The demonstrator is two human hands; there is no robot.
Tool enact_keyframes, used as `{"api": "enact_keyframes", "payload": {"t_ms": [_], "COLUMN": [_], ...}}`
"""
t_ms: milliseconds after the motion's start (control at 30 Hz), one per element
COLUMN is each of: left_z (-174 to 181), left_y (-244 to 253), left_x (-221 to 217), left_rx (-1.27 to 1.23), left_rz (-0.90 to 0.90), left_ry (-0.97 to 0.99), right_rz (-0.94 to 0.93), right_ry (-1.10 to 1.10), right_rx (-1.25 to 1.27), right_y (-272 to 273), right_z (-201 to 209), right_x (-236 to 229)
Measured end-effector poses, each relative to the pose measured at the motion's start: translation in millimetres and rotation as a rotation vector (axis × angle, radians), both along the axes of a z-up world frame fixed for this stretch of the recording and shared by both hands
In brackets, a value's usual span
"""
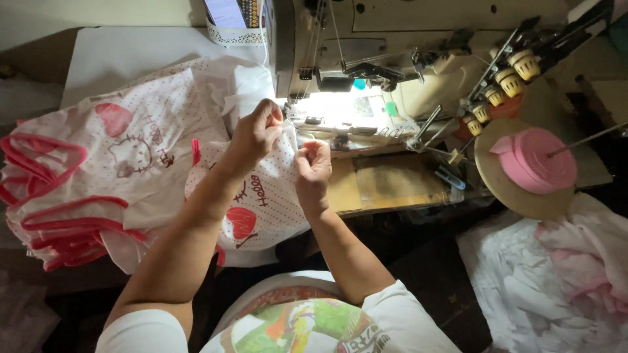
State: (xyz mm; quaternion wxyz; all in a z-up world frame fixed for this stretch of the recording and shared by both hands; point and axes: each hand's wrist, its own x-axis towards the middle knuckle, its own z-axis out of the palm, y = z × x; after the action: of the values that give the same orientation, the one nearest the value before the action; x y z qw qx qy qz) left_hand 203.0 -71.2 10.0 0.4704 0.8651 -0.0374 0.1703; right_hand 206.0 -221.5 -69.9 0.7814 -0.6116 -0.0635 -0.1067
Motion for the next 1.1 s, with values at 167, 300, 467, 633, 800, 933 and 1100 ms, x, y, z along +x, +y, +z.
{"api": "enact_keyframes", "payload": {"t_ms": [167, 300, 467, 633, 800, 933, 1100], "left_z": [-7, 6, 1, -2, -14, -15, -61], "left_y": [6, 2, -4, -21, -24, -29, -49], "left_x": [11, 6, 11, 12, 17, -4, -35], "left_rx": [-0.020, -0.047, 0.194, 0.493, 0.701, 0.832, 0.901], "left_rz": [-0.031, -0.072, -0.050, 0.004, 0.060, 0.186, 0.249], "left_ry": [-0.070, -0.097, -0.242, -0.368, -0.463, -0.586, -0.271], "right_rz": [0.021, 0.038, 0.138, 0.277, 0.284, 0.252, 0.284], "right_ry": [-0.029, -0.032, 0.026, 0.158, 0.177, 0.126, 0.089], "right_rx": [0.003, 0.016, 0.055, 0.093, -0.009, -0.218, -0.260], "right_y": [-2, -6, -4, -12, -17, -29, -35], "right_z": [13, 10, 33, 2, -9, -16, -18], "right_x": [-15, -15, -24, -16, -11, -14, -21]}}
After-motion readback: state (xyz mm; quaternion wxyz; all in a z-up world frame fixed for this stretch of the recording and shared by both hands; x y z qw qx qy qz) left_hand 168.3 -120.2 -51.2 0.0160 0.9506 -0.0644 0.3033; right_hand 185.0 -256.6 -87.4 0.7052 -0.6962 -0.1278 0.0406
